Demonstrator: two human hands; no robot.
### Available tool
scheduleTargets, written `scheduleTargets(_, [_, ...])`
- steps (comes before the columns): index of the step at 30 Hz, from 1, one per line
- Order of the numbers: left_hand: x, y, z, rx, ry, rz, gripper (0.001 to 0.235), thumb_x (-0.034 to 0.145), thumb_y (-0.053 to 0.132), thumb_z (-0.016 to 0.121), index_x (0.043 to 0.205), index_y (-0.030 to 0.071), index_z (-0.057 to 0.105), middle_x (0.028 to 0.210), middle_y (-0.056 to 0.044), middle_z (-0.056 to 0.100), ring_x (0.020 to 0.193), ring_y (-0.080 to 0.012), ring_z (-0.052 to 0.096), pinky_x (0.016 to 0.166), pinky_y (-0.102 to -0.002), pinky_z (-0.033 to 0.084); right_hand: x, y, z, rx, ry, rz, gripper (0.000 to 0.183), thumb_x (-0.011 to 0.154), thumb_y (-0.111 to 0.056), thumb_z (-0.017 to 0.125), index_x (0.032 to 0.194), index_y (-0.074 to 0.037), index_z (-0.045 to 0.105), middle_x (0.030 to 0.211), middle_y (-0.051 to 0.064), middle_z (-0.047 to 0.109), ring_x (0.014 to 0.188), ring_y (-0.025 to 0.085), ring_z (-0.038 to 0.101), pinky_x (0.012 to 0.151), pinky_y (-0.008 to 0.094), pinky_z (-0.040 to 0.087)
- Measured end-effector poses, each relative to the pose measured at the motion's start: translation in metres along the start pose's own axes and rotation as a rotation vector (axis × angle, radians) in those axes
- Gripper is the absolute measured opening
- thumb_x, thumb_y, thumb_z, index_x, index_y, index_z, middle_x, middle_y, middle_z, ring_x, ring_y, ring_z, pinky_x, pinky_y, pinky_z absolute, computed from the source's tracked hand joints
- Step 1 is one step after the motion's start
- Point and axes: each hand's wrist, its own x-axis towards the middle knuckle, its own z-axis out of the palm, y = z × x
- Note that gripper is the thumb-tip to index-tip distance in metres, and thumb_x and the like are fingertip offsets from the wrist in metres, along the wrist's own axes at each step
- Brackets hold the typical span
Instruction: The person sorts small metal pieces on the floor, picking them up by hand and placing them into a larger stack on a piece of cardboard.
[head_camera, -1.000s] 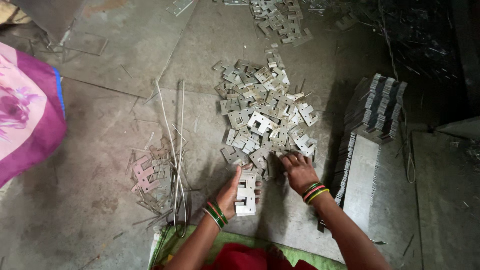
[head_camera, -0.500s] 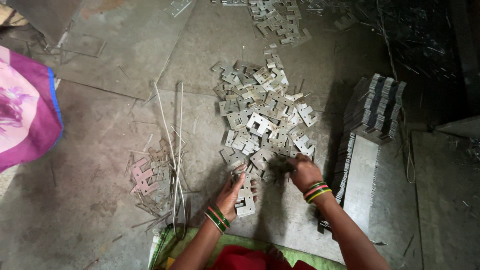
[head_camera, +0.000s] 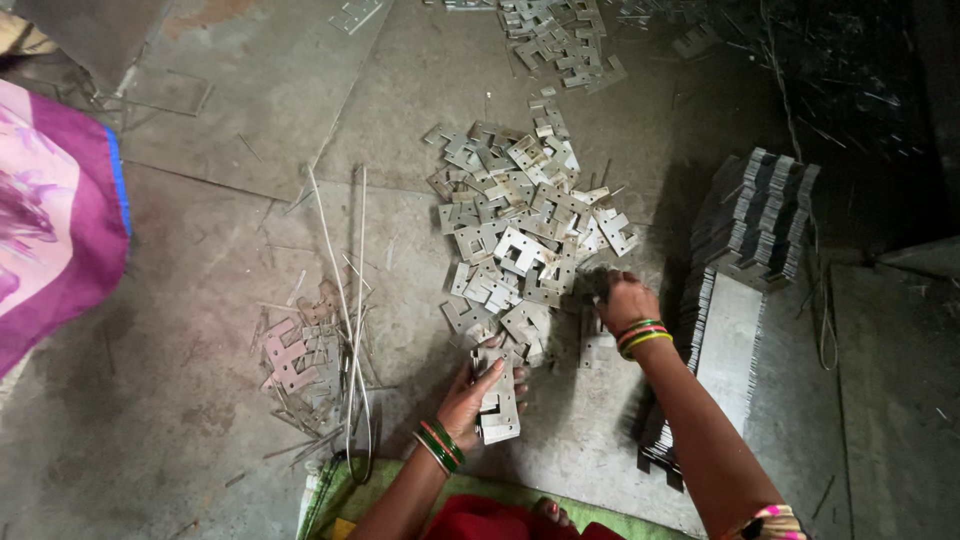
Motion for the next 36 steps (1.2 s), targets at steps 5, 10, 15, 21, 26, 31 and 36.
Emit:
scheduleTargets(5, [-0.003,0.005,0.003,-0.024,0.018,0.078,0.056,0.090,0.026,0.073,0.142,0.028,0.051,0.105,-0.010,0.073,0.092,-0.0241,0.071,0.075,-0.044,0.062,-0.001,0.007,0.015,-0.099,-0.019,0.034,0.021,0.092,-0.019,0.067,0.107,-0.004,0.067,0.094,0.025,0.074,0.089,0.043,0.074,0.083,0.052,0.059])
scheduleTargets(10, [-0.002,0.008,0.011,-0.023,0.063,0.136,0.056,0.090,0.026,0.074,0.141,0.032,0.053,0.106,-0.007,0.071,0.090,-0.0223,0.070,0.075,-0.043,0.061,-0.034,-0.008,-0.014,0.177,-0.008,0.061,0.023,0.082,-0.020,0.072,0.099,-0.005,0.074,0.092,0.021,0.077,0.085,0.038,0.075,0.081,0.048,0.061])
scheduleTargets(15, [0.008,0.010,0.009,-0.215,0.018,0.168,0.044,0.088,0.030,0.075,0.126,0.014,0.058,0.101,-0.007,0.072,0.083,-0.0213,0.072,0.070,-0.042,0.064,-0.036,-0.028,-0.008,1.240,-0.583,0.000,0.039,0.072,-0.017,0.072,0.111,-0.010,0.069,0.104,0.014,0.075,0.090,0.029,0.073,0.075,0.047,0.066])
scheduleTargets(21, [0.036,-0.018,-0.033,-0.175,0.191,0.147,0.029,0.088,0.027,0.083,0.110,0.012,0.071,0.096,-0.006,0.075,0.082,-0.0198,0.073,0.072,-0.036,0.061,0.061,-0.042,0.008,0.232,-0.096,-0.195,0.042,0.074,-0.027,0.079,0.113,-0.011,0.074,0.109,0.015,0.078,0.101,0.034,0.075,0.090,0.044,0.059])
scheduleTargets(26, [0.090,-0.021,-0.068,0.273,0.074,0.658,0.044,0.097,0.033,0.080,0.132,0.010,0.068,0.115,0.005,0.070,0.107,-0.0090,0.062,0.094,-0.030,0.050,0.116,-0.093,0.018,-0.063,-0.116,-0.281,0.059,0.076,-0.037,0.083,0.130,-0.018,0.072,0.120,0.016,0.077,0.115,0.036,0.073,0.100,0.044,0.059])
scheduleTargets(31, [0.089,-0.015,-0.085,0.171,0.198,0.641,0.050,0.091,0.035,0.080,0.135,0.020,0.063,0.115,0.008,0.067,0.110,-0.0058,0.060,0.097,-0.026,0.046,0.155,-0.108,0.004,-0.074,-0.458,-0.126,0.055,0.079,-0.035,0.085,0.130,-0.019,0.070,0.119,0.016,0.075,0.109,0.033,0.073,0.099,0.044,0.061])
scheduleTargets(36, [0.070,0.003,-0.091,0.098,0.010,0.490,0.068,0.102,0.069,0.061,0.120,0.004,0.069,0.105,-0.005,0.070,0.097,-0.0178,0.064,0.087,-0.033,0.054,0.064,-0.099,-0.012,0.071,0.099,-0.532,0.052,0.068,-0.027,0.083,0.116,-0.016,0.066,0.119,0.015,0.067,0.103,0.035,0.068,0.083,0.044,0.058])
